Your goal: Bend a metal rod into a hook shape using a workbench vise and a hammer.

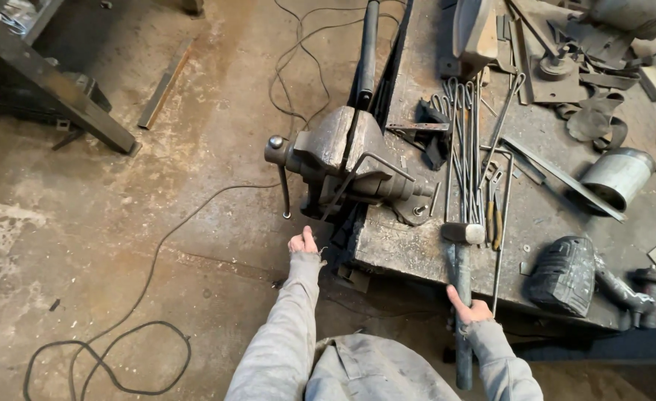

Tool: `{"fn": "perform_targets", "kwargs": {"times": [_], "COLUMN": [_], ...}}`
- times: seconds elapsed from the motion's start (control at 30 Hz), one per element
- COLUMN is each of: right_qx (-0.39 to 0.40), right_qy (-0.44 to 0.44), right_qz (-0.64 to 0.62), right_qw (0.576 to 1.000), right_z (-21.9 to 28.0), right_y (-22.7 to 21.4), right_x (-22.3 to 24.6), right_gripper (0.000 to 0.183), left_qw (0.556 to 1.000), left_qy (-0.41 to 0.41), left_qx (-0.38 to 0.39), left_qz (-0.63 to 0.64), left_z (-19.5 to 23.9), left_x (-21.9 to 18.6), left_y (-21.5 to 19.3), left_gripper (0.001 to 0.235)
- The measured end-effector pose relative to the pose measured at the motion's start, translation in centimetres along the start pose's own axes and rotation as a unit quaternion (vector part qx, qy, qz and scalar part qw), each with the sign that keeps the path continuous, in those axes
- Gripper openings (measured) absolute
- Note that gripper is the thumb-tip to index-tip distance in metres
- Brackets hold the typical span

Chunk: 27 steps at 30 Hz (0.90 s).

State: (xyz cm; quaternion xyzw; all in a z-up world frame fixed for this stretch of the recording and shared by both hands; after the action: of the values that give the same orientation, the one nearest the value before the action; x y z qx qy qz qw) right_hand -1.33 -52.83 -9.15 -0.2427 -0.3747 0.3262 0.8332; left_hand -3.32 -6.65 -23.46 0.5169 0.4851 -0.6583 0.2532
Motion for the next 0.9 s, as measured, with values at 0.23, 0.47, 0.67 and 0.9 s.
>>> {"fn": "perform_targets", "kwargs": {"times": [0.23, 0.47, 0.67, 0.9], "right_qx": [-0.001, 0.009, 0.073, 0.102], "right_qy": [0.008, 0.011, 0.022, -0.072], "right_qz": [0.045, 0.047, -0.070, -0.280], "right_qw": [0.999, 0.999, 0.995, 0.952], "right_z": [-0.6, -1.4, -1.5, -0.5], "right_y": [-0.3, -0.3, 0.0, 1.5], "right_x": [-0.1, 0.1, -0.2, -1.0], "right_gripper": [0.082, 0.083, 0.064, 0.034], "left_qw": [0.979, 0.949, 0.964, 0.951], "left_qy": [0.142, 0.169, 0.052, -0.177], "left_qx": [0.037, 0.148, 0.231, 0.220], "left_qz": [-0.144, -0.224, -0.124, 0.128], "left_z": [0.9, -0.6, -2.7, -2.9], "left_x": [2.3, 6.3, 1.7, -9.7], "left_y": [1.8, 5.4, 7.4, 6.1], "left_gripper": [0.026, 0.036, 0.042, 0.062]}}
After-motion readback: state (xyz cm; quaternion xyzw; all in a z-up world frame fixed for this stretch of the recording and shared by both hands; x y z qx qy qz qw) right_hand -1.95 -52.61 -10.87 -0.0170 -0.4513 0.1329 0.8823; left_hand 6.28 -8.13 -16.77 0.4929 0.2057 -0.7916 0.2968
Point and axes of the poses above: each hand's wrist, its own z-axis away from the middle knuckle, its own y-axis out of the palm, x = y × z, the point moved 2 cm from there along -z, towards the middle knuckle, and after that the axes turned 4 degrees about -y, right-handed, at the moved point
